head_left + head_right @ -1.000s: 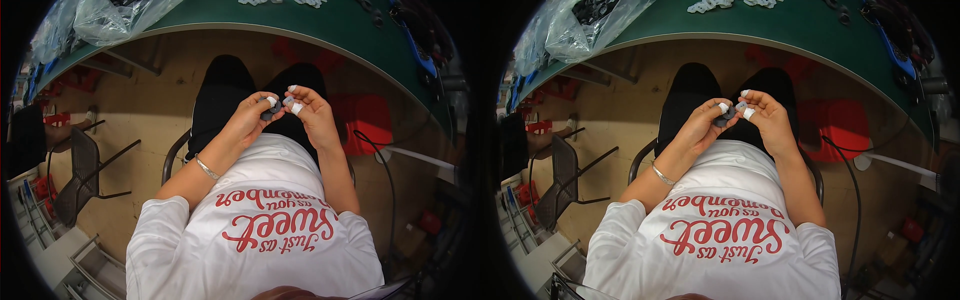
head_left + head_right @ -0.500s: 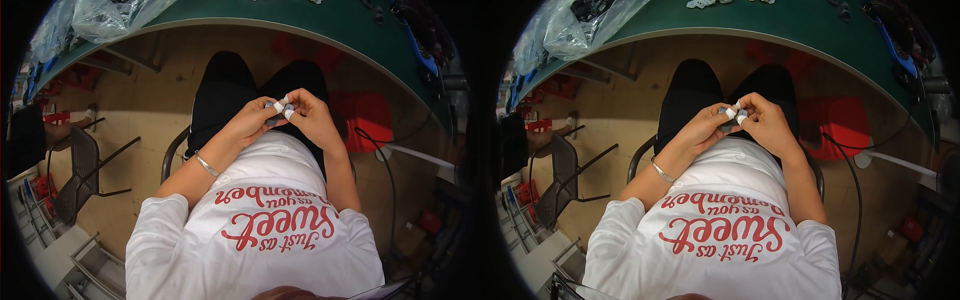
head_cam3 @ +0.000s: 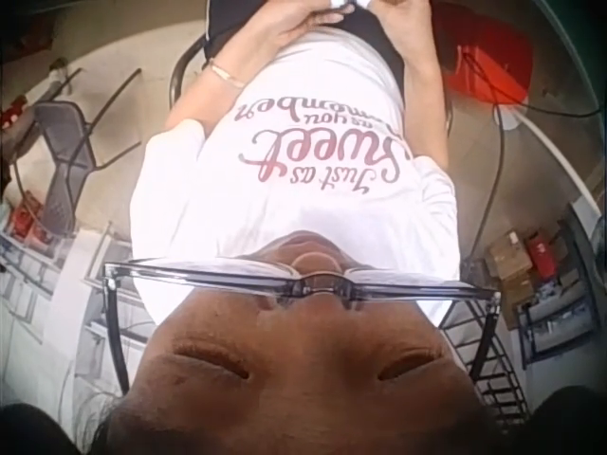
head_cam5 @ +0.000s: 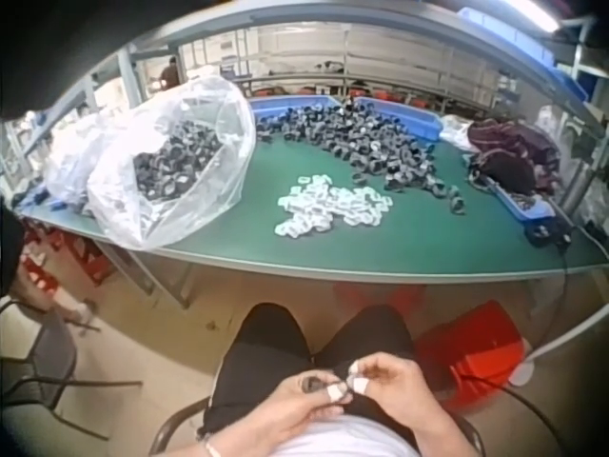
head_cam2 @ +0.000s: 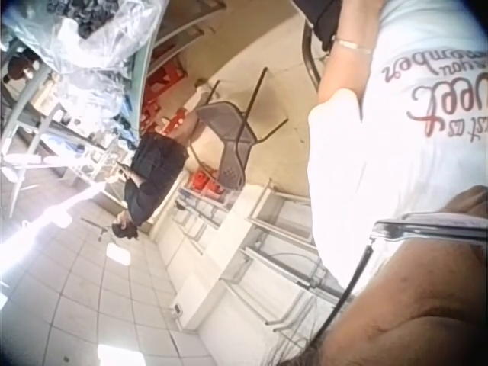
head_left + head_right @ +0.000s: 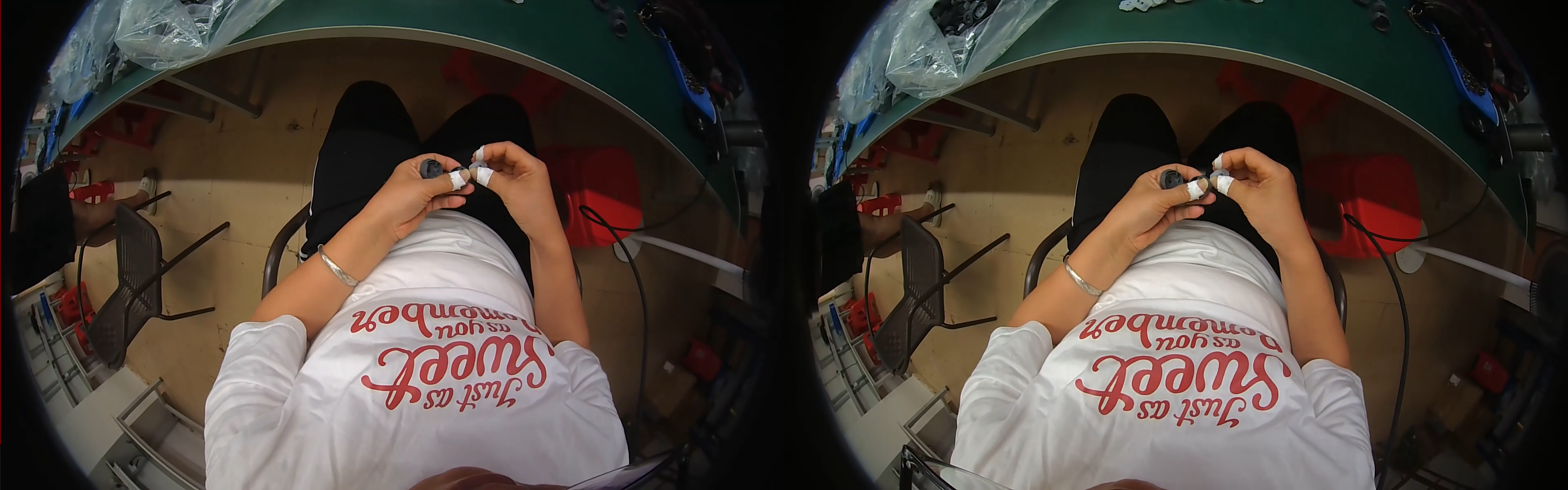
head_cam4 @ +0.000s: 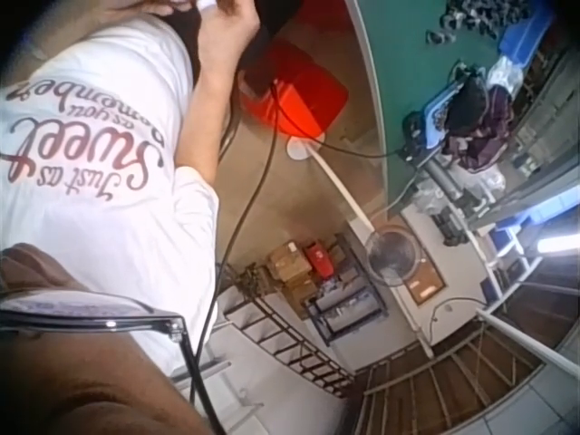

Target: The person assembles small plastic components by inserting white pieces into grey parts by hand.

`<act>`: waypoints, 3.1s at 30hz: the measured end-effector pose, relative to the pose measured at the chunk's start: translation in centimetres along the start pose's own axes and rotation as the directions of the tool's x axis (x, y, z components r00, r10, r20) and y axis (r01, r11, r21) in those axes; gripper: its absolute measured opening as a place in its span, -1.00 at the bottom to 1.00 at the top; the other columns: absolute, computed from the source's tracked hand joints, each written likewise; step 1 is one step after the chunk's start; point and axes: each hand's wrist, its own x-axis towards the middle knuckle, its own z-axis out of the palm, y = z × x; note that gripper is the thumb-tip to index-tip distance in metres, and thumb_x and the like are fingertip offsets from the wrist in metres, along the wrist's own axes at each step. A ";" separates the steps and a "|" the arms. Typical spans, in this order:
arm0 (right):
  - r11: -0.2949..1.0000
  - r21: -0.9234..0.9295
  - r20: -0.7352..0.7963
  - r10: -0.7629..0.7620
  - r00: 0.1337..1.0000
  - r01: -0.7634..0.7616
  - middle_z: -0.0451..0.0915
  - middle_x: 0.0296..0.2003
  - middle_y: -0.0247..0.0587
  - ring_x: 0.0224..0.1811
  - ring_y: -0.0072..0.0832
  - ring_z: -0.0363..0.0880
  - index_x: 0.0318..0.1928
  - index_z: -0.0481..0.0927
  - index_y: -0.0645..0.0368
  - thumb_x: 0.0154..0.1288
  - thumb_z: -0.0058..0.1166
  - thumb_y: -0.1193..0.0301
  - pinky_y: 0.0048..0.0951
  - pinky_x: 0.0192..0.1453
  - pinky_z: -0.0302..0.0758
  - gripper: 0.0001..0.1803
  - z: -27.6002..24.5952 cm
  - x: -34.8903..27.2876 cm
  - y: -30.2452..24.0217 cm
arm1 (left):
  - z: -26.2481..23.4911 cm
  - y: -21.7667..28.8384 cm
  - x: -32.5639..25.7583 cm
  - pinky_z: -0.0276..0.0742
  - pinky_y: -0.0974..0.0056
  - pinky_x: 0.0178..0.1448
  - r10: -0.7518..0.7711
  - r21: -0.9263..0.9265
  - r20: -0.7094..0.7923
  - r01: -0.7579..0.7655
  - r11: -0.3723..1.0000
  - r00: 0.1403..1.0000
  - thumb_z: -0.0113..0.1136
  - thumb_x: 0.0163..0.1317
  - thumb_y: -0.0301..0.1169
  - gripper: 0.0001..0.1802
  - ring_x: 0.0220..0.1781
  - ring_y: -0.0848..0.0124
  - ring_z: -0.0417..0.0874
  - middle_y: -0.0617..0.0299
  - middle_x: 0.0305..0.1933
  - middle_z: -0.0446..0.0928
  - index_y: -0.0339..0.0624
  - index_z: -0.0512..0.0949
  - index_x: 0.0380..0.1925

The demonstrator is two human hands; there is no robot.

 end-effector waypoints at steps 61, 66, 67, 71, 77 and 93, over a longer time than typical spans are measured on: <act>0.979 -0.090 0.115 0.192 0.975 -0.182 0.64 -0.34 -0.29 -0.35 -0.65 0.57 -0.15 0.60 0.31 0.24 0.09 0.54 -0.61 -0.26 0.52 -0.82 -0.2 1.6 1.4 | -0.3 -0.6 0.7 0.60 0.41 0.04 0.213 0.394 -0.038 -0.181 0.901 0.976 0.13 0.13 -0.71 -0.62 -0.13 0.39 0.64 0.16 -0.20 0.49 -0.44 0.42 -0.01; 0.962 -0.035 0.188 0.271 0.944 -0.269 0.63 -0.38 -0.28 -0.39 -0.65 0.56 -0.18 0.59 0.35 0.19 0.07 0.60 -0.61 -0.27 0.51 -0.83 -0.9 1.5 1.4 | -0.1 -0.9 0.5 0.61 0.39 0.04 0.173 0.460 -0.009 -0.150 0.875 0.985 0.12 0.13 -0.73 -0.64 -0.13 0.36 0.66 0.14 -0.18 0.48 -0.44 0.39 -0.04; 0.965 -0.113 0.252 0.256 0.933 -0.235 0.62 -0.38 -0.31 -0.37 -0.65 0.55 -0.19 0.58 0.31 0.20 0.08 0.58 -0.61 -0.26 0.50 -0.85 -1.2 1.6 1.8 | -0.2 -1.1 0.5 0.61 0.39 0.04 0.164 0.505 0.012 -0.148 0.851 0.986 0.12 0.13 -0.73 -0.66 -0.14 0.36 0.66 0.14 -0.18 0.48 -0.43 0.40 -0.05; 0.883 -0.466 0.286 0.085 0.955 0.060 0.60 -0.38 -0.34 -0.34 -0.66 0.53 -0.22 0.55 0.28 0.20 0.07 0.58 -0.61 -0.24 0.49 -0.88 -0.6 0.5 0.9 | -0.1 -1.2 0.2 0.61 0.37 0.05 0.136 0.542 0.022 -0.126 0.831 0.990 0.13 0.13 -0.72 -0.67 -0.13 0.36 0.66 0.14 -0.19 0.48 -0.43 0.41 -0.07; 0.961 0.037 0.305 0.249 0.919 -0.273 0.60 -0.31 -0.31 -0.31 -0.66 0.53 -0.08 0.57 0.33 0.30 0.07 0.49 -0.60 -0.21 0.50 -0.78 -2.0 0.8 0.8 | -0.6 -0.2 0.4 0.63 0.36 0.05 0.020 0.197 0.004 -0.021 0.980 1.000 0.14 0.13 -0.70 -0.72 -0.14 0.32 0.67 0.00 -0.13 0.52 -0.44 0.42 -0.12; 0.664 -0.573 0.163 -0.482 0.861 0.481 0.50 -0.36 -0.11 -0.30 -0.18 0.53 -0.32 0.47 0.25 0.04 0.08 0.63 -0.29 -0.25 0.48 -0.85 2.1 -1.0 -1.8 | -1.4 -1.1 0.3 0.36 0.53 -0.53 -0.070 0.183 0.090 0.052 0.982 0.994 0.08 0.35 -0.15 -0.67 -0.48 0.62 0.47 0.34 -0.45 0.49 -0.22 0.56 -0.33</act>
